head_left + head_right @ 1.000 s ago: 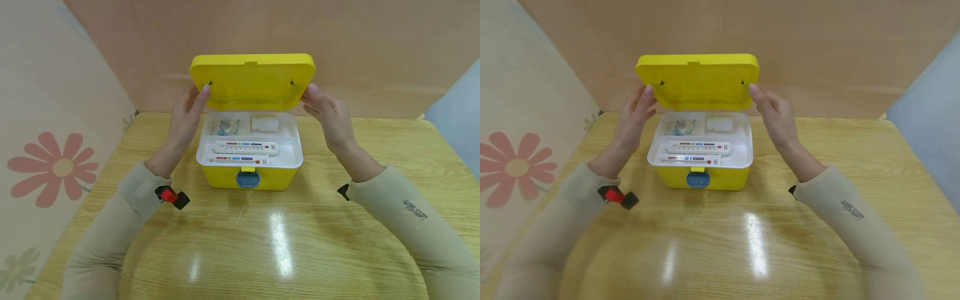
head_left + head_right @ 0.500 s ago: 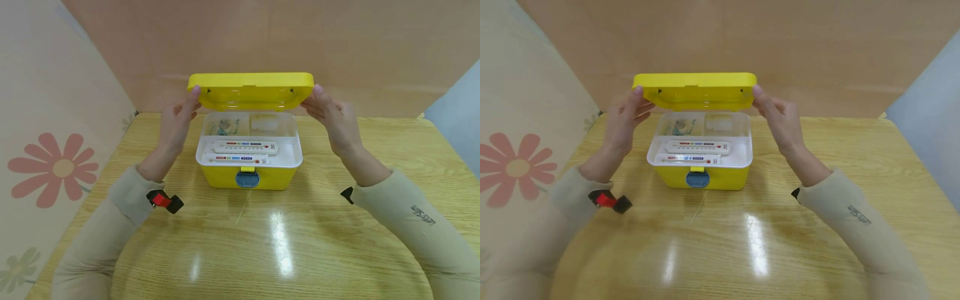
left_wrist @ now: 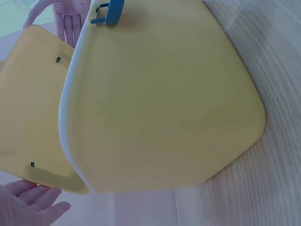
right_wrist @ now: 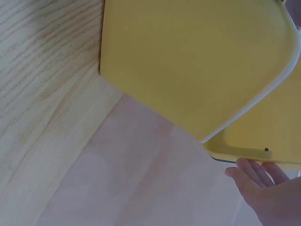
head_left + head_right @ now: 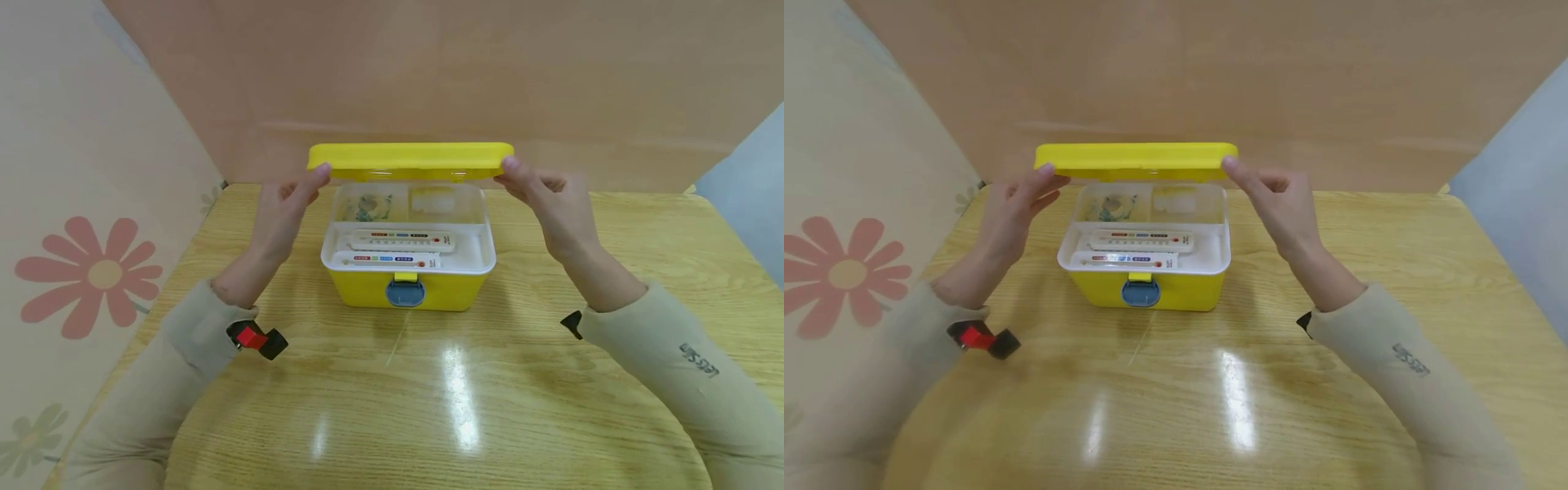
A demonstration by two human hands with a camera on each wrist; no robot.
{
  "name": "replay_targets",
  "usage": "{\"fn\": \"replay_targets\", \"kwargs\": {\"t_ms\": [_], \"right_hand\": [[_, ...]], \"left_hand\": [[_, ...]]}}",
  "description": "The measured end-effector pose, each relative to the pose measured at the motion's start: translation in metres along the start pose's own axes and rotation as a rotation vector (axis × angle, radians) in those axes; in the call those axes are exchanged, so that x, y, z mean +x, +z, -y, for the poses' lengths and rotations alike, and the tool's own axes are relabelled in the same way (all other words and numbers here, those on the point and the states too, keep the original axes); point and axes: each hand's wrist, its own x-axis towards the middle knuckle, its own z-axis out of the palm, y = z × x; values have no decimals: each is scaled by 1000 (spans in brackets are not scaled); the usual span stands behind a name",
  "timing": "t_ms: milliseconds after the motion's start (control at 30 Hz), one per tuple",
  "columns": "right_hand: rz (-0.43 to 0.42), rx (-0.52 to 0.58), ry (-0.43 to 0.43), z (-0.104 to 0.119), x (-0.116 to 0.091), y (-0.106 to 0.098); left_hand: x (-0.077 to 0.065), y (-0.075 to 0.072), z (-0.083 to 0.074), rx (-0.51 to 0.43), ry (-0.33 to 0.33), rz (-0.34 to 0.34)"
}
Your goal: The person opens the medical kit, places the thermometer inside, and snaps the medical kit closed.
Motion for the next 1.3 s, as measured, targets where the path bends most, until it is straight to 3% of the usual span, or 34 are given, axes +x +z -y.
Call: {"fn": "replay_targets", "kwargs": {"t_ms": [200, 367, 500, 667, 933, 1100, 1300], "right_hand": [[37, -11, -10, -1, -5, -3], [22, -87, 24, -2, -11, -5], [36, -94, 30, -3, -15, -7], [102, -46, -25, -8, -20, -10], [131, -154, -29, -11, -28, -12], [171, -112, -37, -14, -31, -12], [171, -214, -19, -14, -37, -12]], "left_hand": [[-6, -2, 2, 73, 25, -14], [-10, -5, 4, 137, 28, 1], [-15, -7, 8, 104, 37, 45], [-20, -9, 16, 35, 99, 104], [-25, -12, 24, -5, 211, 148], [-28, -14, 27, -5, 221, 176], [-34, -14, 29, 1, 192, 211]]}}
